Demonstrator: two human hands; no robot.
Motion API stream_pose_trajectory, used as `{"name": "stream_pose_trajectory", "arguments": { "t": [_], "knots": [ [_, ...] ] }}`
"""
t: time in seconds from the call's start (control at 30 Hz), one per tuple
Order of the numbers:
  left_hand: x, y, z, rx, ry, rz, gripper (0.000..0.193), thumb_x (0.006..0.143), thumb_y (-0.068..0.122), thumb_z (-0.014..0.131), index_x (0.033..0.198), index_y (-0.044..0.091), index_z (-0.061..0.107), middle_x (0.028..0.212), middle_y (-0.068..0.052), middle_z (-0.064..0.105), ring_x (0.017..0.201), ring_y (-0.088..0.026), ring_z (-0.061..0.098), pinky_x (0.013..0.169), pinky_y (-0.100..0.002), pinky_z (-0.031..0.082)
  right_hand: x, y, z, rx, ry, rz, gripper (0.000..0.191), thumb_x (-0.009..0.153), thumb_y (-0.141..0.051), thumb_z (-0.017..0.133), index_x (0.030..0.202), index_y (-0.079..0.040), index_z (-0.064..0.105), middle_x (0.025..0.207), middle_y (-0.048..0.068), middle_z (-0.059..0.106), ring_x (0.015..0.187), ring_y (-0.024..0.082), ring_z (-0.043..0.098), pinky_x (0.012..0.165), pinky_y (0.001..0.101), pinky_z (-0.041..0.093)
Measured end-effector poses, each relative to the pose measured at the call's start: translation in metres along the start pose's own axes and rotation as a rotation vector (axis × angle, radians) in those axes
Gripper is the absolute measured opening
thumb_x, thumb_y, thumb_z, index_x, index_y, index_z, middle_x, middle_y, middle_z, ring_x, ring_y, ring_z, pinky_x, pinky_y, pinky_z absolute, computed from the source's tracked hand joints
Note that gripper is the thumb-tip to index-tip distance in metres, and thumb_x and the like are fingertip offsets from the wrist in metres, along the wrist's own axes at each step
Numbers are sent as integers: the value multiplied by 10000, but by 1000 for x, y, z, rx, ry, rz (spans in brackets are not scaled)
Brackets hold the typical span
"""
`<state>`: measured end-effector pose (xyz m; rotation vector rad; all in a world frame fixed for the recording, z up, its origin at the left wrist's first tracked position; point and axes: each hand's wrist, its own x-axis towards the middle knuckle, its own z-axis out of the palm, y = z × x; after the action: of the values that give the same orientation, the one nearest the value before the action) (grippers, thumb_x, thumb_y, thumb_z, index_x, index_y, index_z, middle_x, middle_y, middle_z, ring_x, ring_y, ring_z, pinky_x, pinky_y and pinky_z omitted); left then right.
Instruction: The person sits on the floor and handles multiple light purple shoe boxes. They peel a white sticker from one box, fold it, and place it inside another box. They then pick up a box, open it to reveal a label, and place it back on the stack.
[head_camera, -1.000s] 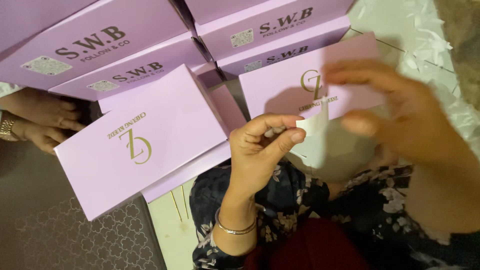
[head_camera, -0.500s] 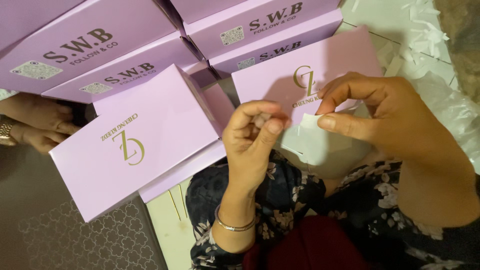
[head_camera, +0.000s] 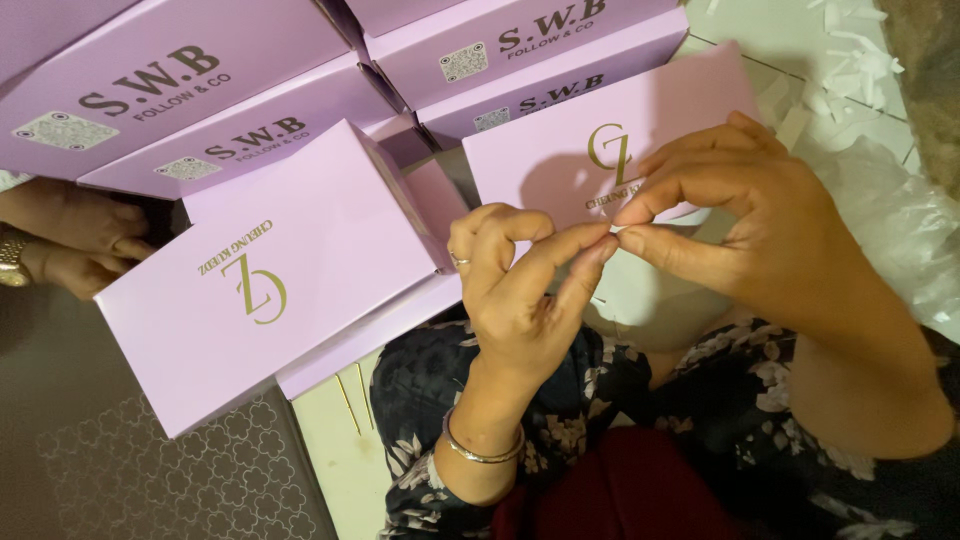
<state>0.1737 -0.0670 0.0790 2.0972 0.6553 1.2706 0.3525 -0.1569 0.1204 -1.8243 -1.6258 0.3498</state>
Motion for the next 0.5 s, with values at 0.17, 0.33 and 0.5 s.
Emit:
{"name": "stream_pose_trajectory", "arguments": {
  "t": [0.17, 0.33, 0.5],
  "knots": [
    [1, -3, 1, -31, -34, -11, 222, 849, 125, 877, 1042, 141, 770, 985, -14, 557, 998, -216, 524, 872, -336, 421, 0, 4, 2, -17, -18, -8, 134, 840, -277, 813, 946, -204, 778, 957, -49, 760, 1118, 118, 679, 1153, 380, 378],
    [2, -4, 3, 113, 5, 111, 215, 816, 114, 856, 1001, 129, 747, 966, -1, 568, 1015, -222, 545, 904, -364, 400, -1, 5, 5, -133, -6, -63, 134, 816, -274, 831, 934, -237, 779, 972, -53, 756, 1146, 126, 663, 1231, 403, 288],
    [3, -5, 5, 142, 24, 103, 190, 809, 120, 828, 970, 130, 727, 958, -6, 568, 1009, -225, 549, 918, -374, 400, -4, 1, 9, -88, 3, -14, 112, 809, -243, 835, 906, -238, 779, 995, -54, 749, 1156, 106, 657, 1300, 455, 191]
  ]
}}
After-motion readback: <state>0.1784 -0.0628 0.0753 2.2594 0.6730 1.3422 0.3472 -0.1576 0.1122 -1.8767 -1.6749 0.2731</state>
